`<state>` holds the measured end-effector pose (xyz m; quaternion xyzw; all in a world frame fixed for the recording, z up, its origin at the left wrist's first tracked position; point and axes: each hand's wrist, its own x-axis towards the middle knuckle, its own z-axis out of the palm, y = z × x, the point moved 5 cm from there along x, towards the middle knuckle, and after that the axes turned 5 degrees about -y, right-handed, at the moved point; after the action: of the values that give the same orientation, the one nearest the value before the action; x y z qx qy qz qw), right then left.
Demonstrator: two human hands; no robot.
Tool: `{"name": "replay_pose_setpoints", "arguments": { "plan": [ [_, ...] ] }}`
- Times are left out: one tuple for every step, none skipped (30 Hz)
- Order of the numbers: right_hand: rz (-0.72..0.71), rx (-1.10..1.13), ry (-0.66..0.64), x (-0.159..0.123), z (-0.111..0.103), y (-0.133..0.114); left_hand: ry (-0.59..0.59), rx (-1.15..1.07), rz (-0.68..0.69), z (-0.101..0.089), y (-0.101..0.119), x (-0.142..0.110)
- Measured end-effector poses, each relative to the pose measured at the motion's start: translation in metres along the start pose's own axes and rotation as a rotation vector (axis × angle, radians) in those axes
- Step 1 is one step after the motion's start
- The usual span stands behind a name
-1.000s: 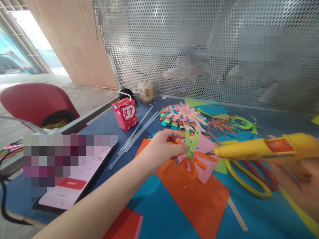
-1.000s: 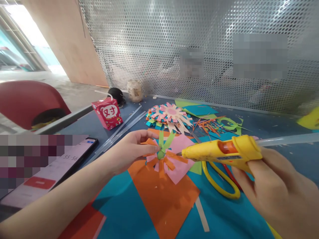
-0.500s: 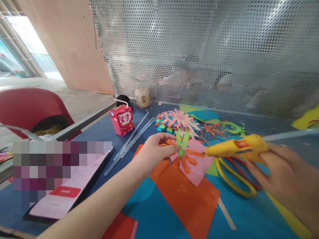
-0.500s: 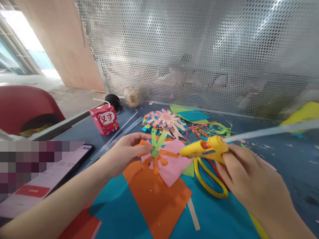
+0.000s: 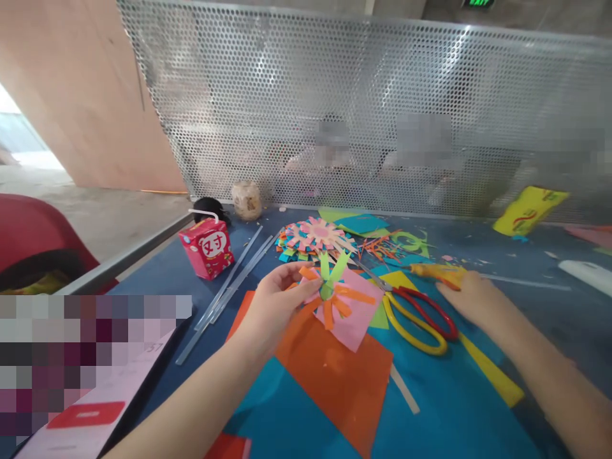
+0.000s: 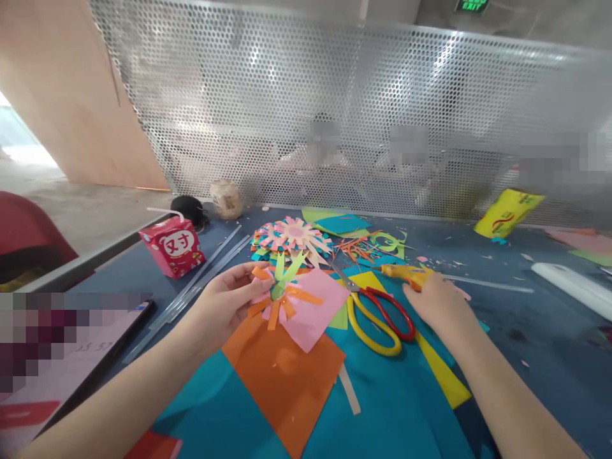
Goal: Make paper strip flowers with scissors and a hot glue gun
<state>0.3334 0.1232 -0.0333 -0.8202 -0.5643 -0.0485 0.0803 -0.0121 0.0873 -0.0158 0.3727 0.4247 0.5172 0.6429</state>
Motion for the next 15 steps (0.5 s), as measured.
{"name": "replay_pose_setpoints", "arguments": {
  "plan": [
    [-0.031, -0.008, 0.033, -0.002, -0.002, -0.003, -0.022, -0.016, -0.01, 0.002, 0.0, -0.001],
    [-0.069, -0.014, 0.07, -0.005, -0.006, -0.007, -0.045, -0.031, -0.017, 0.003, -0.001, -0.001],
    [-0.106, -0.016, 0.11, -0.009, -0.011, -0.013, -0.067, -0.051, -0.024, 0.005, -0.002, -0.002],
    [-0.148, -0.015, 0.146, -0.015, -0.016, -0.021, -0.087, -0.071, -0.031, 0.006, -0.003, -0.002],
    [-0.215, 0.005, 0.177, -0.022, -0.02, -0.031, -0.104, -0.091, -0.039, 0.007, -0.004, -0.003],
    [-0.283, 0.033, 0.214, -0.031, -0.025, -0.042, -0.12, -0.107, -0.05, 0.009, -0.005, -0.003],
    [-0.425, 0.094, 0.217, -0.042, -0.029, -0.057, -0.135, -0.115, -0.062, 0.01, -0.007, -0.004],
    [-0.683, 0.262, 0.189, -0.057, -0.032, -0.075, -0.154, -0.116, -0.076, 0.011, -0.008, -0.005],
    [-0.873, 0.398, 0.108, -0.072, -0.034, -0.089, -0.174, -0.109, -0.09, 0.013, -0.009, -0.006],
    [-1.004, 0.517, -0.011, -0.086, -0.034, -0.1, -0.194, -0.1, -0.101, 0.015, -0.01, -0.007],
    [-1.075, 0.627, -0.121, -0.097, -0.035, -0.107, -0.213, -0.089, -0.109, 0.016, -0.011, -0.007],
    [-1.117, 0.721, -0.211, -0.106, -0.035, -0.112, -0.229, -0.074, -0.114, 0.017, -0.012, -0.008],
    [-1.122, 0.799, -0.282, -0.111, -0.035, -0.114, -0.244, -0.055, -0.115, 0.019, -0.013, -0.009],
    [-1.109, 0.855, -0.334, -0.114, -0.034, -0.114, -0.254, -0.032, -0.112, 0.019, -0.014, -0.01],
    [-1.09, 0.898, -0.364, -0.115, -0.033, -0.113, -0.262, -0.006, -0.106, 0.02, -0.014, -0.01]
  ]
}}
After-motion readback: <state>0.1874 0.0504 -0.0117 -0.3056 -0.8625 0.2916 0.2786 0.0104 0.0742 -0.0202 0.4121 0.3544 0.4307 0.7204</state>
